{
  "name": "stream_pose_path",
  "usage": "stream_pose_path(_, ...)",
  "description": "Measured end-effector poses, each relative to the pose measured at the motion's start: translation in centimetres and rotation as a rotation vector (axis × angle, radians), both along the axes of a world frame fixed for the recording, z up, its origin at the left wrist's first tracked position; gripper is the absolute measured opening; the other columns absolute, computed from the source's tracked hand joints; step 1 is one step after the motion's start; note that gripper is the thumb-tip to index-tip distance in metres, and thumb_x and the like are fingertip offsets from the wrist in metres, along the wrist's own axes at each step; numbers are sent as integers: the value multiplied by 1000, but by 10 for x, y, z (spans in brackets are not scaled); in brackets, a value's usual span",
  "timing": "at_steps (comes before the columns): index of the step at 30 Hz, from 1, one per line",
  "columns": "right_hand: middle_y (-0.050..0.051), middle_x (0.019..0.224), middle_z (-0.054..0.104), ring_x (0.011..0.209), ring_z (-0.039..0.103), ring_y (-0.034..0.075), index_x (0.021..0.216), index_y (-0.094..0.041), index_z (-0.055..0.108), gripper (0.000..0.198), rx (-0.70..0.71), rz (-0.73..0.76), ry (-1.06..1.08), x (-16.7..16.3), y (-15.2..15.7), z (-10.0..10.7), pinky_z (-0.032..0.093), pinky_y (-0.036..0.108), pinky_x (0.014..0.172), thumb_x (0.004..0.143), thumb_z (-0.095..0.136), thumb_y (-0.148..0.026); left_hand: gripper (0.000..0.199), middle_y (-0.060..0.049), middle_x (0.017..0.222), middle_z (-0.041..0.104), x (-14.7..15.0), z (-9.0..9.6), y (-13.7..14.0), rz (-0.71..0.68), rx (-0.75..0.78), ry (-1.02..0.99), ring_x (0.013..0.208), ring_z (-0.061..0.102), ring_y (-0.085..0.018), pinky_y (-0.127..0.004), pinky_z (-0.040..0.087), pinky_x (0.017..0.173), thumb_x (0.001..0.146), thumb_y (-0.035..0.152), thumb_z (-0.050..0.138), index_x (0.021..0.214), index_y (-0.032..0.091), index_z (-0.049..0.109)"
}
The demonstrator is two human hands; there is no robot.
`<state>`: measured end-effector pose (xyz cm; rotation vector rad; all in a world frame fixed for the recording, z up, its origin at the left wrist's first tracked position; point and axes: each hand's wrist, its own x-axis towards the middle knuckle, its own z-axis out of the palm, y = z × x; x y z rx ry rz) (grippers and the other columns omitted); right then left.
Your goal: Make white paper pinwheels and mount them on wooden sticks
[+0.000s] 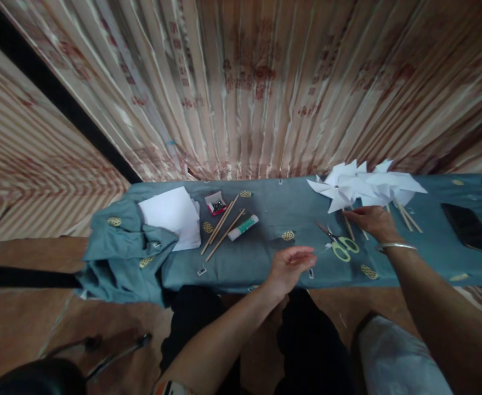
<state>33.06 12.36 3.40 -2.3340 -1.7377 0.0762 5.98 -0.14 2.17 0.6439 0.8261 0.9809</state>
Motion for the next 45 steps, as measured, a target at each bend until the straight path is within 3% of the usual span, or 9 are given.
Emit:
stream_pose_path(4, 17, 88, 77, 69, 67, 23, 93, -13, 79, 28, -50, -59, -5, -11, -28, 9, 39, 30, 59, 80, 68, -36, 36, -4, 74, 71, 2, 2, 0, -6, -13, -7, 70, 64, -14, -25, 47, 70, 61, 43, 80, 85, 16, 73)
stream_pose_path(8, 12, 85, 77, 75, 69, 25, 93, -18, 79, 28, 20, -60, 119, -29, -75, -4, 44, 30, 63, 81, 63, -37, 40, -4, 68, 69, 0, 6, -1, -23, 19, -24, 64, 61, -12, -25, 46, 67, 64, 51, 77, 78, 14, 72)
stream_pose_path(16, 12, 96, 76, 80, 71, 25, 95, -18, 73, 49, 320, 261, 216, -79, -159, -48, 54, 35, 73, 91, 44, -58, 59, -3, 57, 62, -3, 4, -3, -79, 70, 21, 54, 55, -11, -26, 45, 61, 69, 71, 62, 67, 12, 69)
stream_pose_path(21, 17, 121, 67, 115, 61, 29, 119, -17, 65, 45, 346, 479, 91, -117, -139, -49, 45, 46, 103, 97, 36, -45, 34, -6, 71, 69, -14, -3, -1, -53, 210, 214, 66, 62, -15, -29, 50, 71, 84, 44, 58, 82, 13, 73)
stream_pose_path(24, 21, 138, 56, 129, 51, 31, 132, -12, 56, 49, 320, 486, 67, -137, -113, -54, 42, 48, 106, 97, 32, -38, 22, -8, 96, 73, -34, -2, 1, -22, 512, 568, 90, 65, -20, -35, 50, 89, 85, 25, 58, 97, 18, 74)
stream_pose_path(27, 23, 140, 53, 131, 48, 33, 133, -7, 55, 53, 266, 453, 28, -149, -97, -62, 41, 49, 106, 97, 33, -40, 30, -10, 118, 68, -56, -1, 2, -78, 720, 920, 113, 59, -25, -39, 43, 104, 83, 18, 60, 111, 17, 71)
stream_pose_path(34, 22, 140, 53, 131, 45, 31, 134, -7, 54, 54, 228, 436, -15, -154, -97, -65, 37, 45, 108, 99, 30, -41, 48, -14, 148, 48, -88, -21, -8, -240, 846, 1462, 143, 33, -29, -49, 23, 119, 89, 35, 59, 133, 16, 55)
stream_pose_path(38, 21, 142, 52, 132, 44, 32, 135, -8, 52, 52, 211, 407, -31, -157, -97, -63, 36, 46, 107, 99, 31, -40, 55, -16, 153, 41, -92, -28, -18, -285, 966, 1591, 146, 28, -30, -49, 19, 120, 95, 44, 47, 140, 13, 47)
stream_pose_path(45, 21, 143, 51, 133, 43, 33, 135, -9, 52, 51, 202, 391, -20, -161, -98, -59, 36, 46, 106, 99, 32, -38, 81, -22, 156, 33, -90, -23, -22, -362, 1038, 1706, 147, 23, -36, -52, 15, 119, 86, 62, 54, 146, 10, 38)
